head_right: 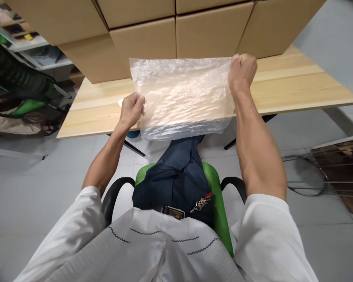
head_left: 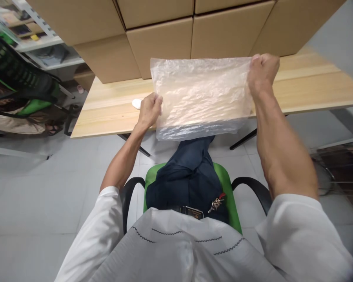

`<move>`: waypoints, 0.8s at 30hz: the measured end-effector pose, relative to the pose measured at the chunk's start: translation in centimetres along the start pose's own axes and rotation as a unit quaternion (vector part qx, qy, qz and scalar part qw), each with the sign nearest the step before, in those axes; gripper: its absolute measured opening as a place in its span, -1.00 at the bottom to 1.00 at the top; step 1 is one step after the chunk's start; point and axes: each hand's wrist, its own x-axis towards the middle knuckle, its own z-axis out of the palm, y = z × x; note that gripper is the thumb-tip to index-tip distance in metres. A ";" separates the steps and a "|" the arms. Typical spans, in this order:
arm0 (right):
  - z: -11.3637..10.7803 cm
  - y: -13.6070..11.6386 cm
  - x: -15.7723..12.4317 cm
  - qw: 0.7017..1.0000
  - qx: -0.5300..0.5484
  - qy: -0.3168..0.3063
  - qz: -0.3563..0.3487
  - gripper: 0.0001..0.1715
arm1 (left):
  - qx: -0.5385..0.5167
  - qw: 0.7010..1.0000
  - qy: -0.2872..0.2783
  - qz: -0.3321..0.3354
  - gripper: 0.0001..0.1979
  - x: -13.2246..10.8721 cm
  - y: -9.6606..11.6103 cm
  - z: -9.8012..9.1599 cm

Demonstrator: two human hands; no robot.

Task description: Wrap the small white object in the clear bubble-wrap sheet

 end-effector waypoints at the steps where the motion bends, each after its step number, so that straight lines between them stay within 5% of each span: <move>1: -0.3 -0.6 0.0 1.000 -0.011 -0.009 0.009 -0.43 | 0.006 1.000 0.004 0.007 -0.52 0.9 -0.5 0.3; 4: -1.3 -1.8 -1.2 1.000 -0.014 0.003 0.002 -0.42 | 0.017 1.000 0.019 0.011 -0.47 2.7 -2.2 1.2; 8: -1.5 -2.7 -4.9 0.991 -0.005 0.030 -0.132 -0.33 | 0.001 0.999 0.050 -0.003 -0.43 3.4 -3.2 2.3; 11: 0.1 -3.5 -8.4 0.969 -0.018 -0.061 -0.240 -0.26 | 0.011 0.999 0.053 0.003 -0.41 3.1 -2.7 2.8; 16: 4.8 -4.2 -13.3 0.906 -0.036 -0.217 -0.360 -0.05 | 0.204 0.977 0.017 -0.065 -0.52 3.2 -1.5 2.6; 24: 6.7 -0.2 -11.1 0.886 -0.096 -0.323 -0.318 -0.05 | 0.281 0.958 -0.046 -0.022 -0.26 3.0 -1.4 1.5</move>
